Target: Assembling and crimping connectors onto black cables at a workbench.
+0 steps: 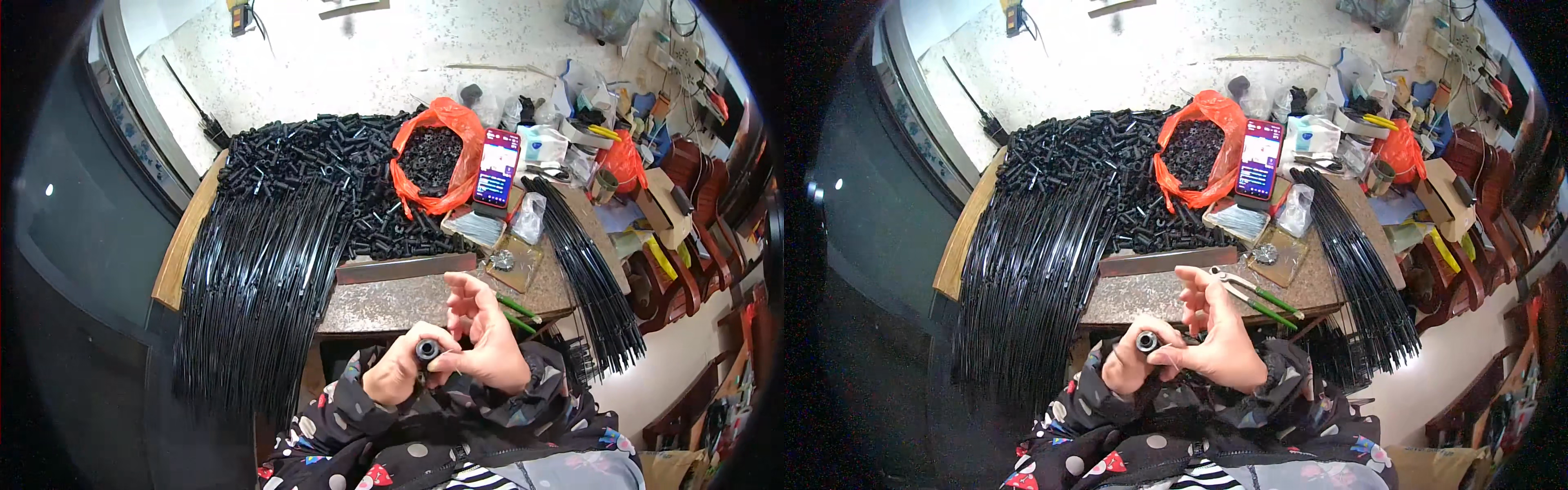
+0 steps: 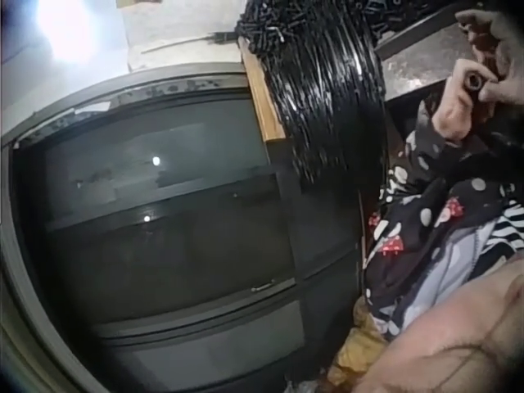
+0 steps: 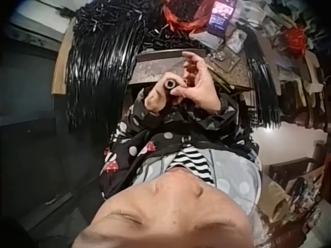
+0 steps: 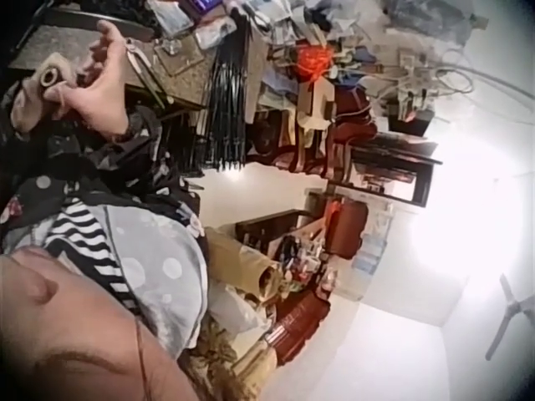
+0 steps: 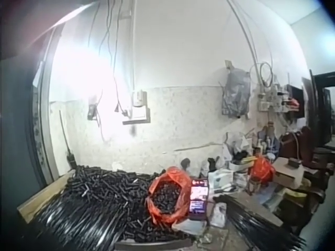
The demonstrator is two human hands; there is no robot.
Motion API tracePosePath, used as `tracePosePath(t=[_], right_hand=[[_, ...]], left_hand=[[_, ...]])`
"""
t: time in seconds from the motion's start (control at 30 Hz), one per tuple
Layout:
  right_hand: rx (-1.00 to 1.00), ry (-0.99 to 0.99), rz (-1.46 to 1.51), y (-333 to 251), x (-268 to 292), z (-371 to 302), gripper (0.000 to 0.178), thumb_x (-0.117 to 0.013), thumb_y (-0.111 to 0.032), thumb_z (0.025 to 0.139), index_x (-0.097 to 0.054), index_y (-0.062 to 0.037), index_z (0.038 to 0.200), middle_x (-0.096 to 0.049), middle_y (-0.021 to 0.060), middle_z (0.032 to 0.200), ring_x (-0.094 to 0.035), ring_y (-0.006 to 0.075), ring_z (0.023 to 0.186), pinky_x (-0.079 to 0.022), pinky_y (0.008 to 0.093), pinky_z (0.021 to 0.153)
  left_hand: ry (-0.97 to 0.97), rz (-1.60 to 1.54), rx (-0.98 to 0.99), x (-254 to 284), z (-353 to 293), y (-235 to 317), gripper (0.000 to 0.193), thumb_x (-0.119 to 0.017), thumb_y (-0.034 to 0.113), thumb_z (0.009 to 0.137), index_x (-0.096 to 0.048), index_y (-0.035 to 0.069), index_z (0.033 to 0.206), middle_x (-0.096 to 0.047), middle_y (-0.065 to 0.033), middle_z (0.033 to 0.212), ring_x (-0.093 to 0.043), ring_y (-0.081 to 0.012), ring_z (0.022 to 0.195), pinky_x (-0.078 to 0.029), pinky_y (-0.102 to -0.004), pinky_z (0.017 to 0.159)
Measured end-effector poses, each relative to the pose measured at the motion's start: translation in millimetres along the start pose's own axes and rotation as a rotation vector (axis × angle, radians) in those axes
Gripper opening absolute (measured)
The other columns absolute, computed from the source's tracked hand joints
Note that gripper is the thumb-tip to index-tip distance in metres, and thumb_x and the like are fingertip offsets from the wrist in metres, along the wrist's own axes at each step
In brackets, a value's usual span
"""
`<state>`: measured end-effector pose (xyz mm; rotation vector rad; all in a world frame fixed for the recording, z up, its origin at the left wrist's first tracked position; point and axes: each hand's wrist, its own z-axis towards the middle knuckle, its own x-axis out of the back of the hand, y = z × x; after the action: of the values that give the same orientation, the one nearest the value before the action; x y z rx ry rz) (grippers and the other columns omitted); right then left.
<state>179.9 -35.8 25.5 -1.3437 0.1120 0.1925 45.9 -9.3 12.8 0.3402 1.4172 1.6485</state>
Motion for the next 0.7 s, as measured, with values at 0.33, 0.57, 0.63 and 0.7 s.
tracePosePath(t=[0.33, 0.57, 0.63, 0.7], right_hand=[[0.842, 0.066, -1.175, -38.0, -7.4, -4.4, 0.026, -0.064, -0.015, 0.051, -0.055, -0.0057, 0.074, -0.046, 0.0006, 0.067, -0.041, 0.0179, 0.066, -0.032, 0.0285, 0.059], [0.68, 0.229, -0.863, -24.4, -15.9, -7.1, 0.016, -0.061, 0.001, 0.05, -0.053, -0.0039, 0.064, -0.042, 0.0038, 0.055, -0.039, 0.0189, 0.052, -0.031, 0.0257, 0.045], [0.867, 0.213, -0.938, -20.5, -16.2, -17.2, 0.02, -0.062, -0.001, 0.052, -0.055, -0.0016, 0.07, -0.047, 0.0049, 0.06, -0.041, 0.0187, 0.049, -0.033, 0.025, 0.045], [0.947, 0.044, -0.893, -19.0, -0.3, -21.4, 0.025, -0.062, -0.003, 0.053, -0.055, 0.0006, 0.077, -0.05, 0.0068, 0.064, -0.046, 0.0196, 0.053, -0.037, 0.0244, 0.047]], left_hand=[[0.118, -0.015, -0.202, 5.2, -2.0, -3.6, 0.039, -0.048, 0.037, 0.071, -0.042, -0.001, 0.081, -0.045, -0.0043, 0.066, -0.039, -0.0061, 0.053, -0.03, -0.0167, 0.046], [0.343, 0.487, -0.448, -0.1, 8.9, -8.4, 0.03, -0.042, 0.028, 0.076, -0.042, -0.002, 0.079, -0.045, -0.0045, 0.062, -0.039, -0.008, 0.049, -0.032, -0.0196, 0.044], [0.236, 0.499, -0.505, -0.1, 4.9, -3.5, 0.032, -0.042, 0.03, 0.076, -0.042, -0.002, 0.079, -0.045, -0.0051, 0.06, -0.04, -0.0102, 0.048, -0.032, -0.0207, 0.044], [0.298, 0.472, -0.501, 1.3, 8.4, 2.2, 0.044, -0.04, 0.044, 0.073, -0.037, 0.0, 0.07, -0.034, -0.001, 0.047, -0.029, -0.0061, 0.038, -0.022, -0.0188, 0.036]])
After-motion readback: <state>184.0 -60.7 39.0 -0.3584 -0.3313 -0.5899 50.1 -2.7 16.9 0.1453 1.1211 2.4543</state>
